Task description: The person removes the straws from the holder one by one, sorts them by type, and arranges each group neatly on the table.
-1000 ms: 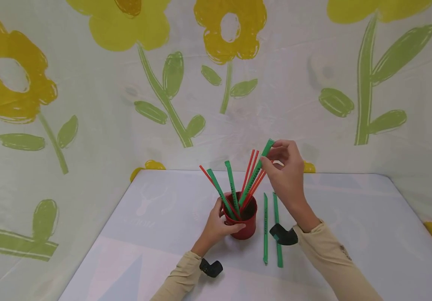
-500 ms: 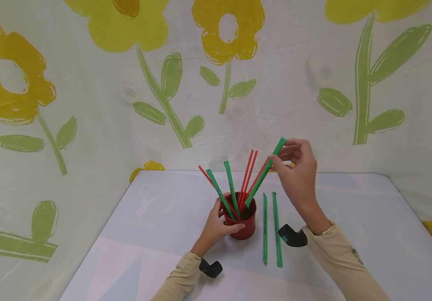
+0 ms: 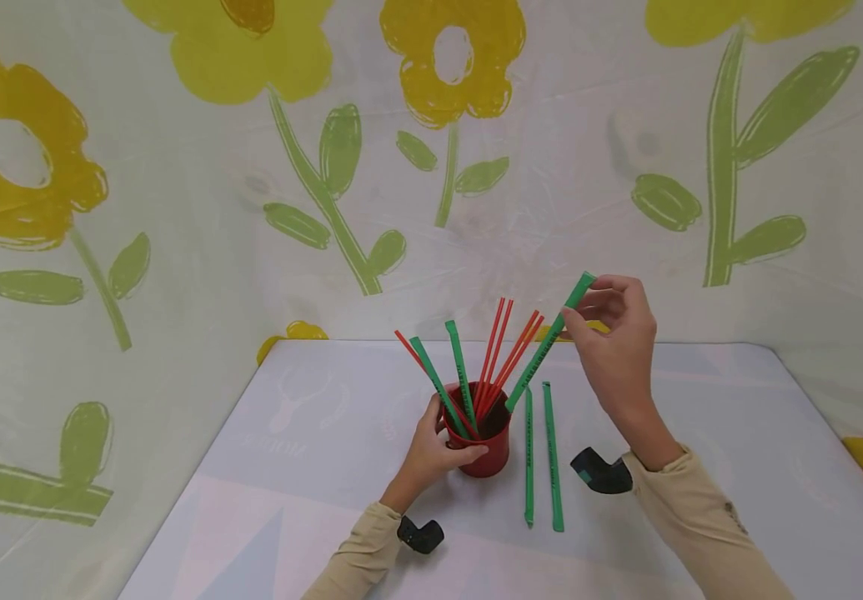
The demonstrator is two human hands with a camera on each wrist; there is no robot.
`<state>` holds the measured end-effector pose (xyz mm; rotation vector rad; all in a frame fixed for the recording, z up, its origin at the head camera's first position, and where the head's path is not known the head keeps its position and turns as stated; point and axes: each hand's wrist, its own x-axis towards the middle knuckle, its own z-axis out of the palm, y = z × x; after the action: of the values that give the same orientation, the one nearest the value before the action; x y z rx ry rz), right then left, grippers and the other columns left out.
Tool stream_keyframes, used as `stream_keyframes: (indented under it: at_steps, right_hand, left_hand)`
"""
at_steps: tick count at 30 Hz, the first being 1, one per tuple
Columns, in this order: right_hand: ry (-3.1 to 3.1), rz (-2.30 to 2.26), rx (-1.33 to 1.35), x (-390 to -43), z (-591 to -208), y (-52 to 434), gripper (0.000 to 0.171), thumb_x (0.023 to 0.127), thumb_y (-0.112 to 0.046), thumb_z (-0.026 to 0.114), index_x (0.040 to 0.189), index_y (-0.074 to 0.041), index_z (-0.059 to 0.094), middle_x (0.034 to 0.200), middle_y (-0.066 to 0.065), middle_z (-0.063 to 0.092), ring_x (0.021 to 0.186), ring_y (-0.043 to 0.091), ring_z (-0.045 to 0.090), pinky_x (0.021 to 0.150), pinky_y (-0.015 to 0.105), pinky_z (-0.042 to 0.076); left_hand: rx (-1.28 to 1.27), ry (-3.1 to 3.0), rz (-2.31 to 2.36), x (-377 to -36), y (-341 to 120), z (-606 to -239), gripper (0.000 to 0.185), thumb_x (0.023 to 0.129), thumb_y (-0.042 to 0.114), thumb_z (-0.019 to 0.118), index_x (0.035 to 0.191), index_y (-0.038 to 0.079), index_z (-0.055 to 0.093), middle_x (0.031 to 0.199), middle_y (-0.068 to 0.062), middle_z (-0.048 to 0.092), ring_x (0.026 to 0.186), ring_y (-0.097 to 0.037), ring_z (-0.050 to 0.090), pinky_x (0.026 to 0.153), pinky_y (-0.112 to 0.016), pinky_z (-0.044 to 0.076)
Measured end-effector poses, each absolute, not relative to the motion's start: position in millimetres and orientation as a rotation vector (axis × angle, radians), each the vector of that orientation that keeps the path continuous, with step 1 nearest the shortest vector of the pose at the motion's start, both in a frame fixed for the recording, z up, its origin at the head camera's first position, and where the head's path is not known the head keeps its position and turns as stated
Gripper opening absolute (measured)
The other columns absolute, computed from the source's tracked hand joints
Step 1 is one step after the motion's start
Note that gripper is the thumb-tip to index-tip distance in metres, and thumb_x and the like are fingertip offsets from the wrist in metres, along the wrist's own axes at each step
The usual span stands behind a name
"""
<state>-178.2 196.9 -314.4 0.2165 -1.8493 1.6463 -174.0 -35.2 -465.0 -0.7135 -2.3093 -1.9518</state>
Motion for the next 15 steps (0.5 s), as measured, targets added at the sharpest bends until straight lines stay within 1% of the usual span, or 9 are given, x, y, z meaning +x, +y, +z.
stream_keyframes:
  at_steps: [2, 7, 15]
  right_hand:
    - [-1.864, 1.632, 0.198, -178.0, -314.5, 199.3, 0.034, 0.082, 0.010, 0.063, 0.110, -0.004, 0.051, 0.090, 0.009, 0.061, 0.075, 0.017, 0.061, 0.061, 0.022, 0.054]
    - [-1.811, 1.725, 0.198, -176.9, -314.5, 203.2, 0.034, 0.080, 0.013, 0.063, 0.108, -0.004, 0.051, 0.089, 0.011, 0.061, 0.074, 0.018, 0.061, 0.059, 0.023, 0.054]
    - [-1.867, 1.701, 0.169, -176.6, -316.5, 205.7, 0.033, 0.082, 0.011, 0.063, 0.108, -0.005, 0.050, 0.090, 0.009, 0.059, 0.074, 0.016, 0.060, 0.059, 0.023, 0.054]
  left_hand:
    - [-0.710, -2.304, -1.973, -173.6, -34.8, -463.8, 0.078, 0.073, 0.013, 0.079, 0.138, 0.008, 0.036, 0.129, -0.013, 0.052, 0.118, -0.028, 0.047, 0.091, -0.046, 0.046]
    - [-0.718, -2.301, -1.972, -172.8, -34.6, -462.2, 0.078, 0.073, 0.012, 0.078, 0.138, 0.007, 0.036, 0.129, -0.014, 0.052, 0.118, -0.029, 0.047, 0.091, -0.046, 0.046]
    - [-0.716, -2.311, -1.945, -174.2, -35.3, -464.6, 0.078, 0.073, 0.016, 0.078, 0.138, 0.006, 0.036, 0.129, -0.011, 0.052, 0.119, -0.028, 0.047, 0.092, -0.048, 0.045]
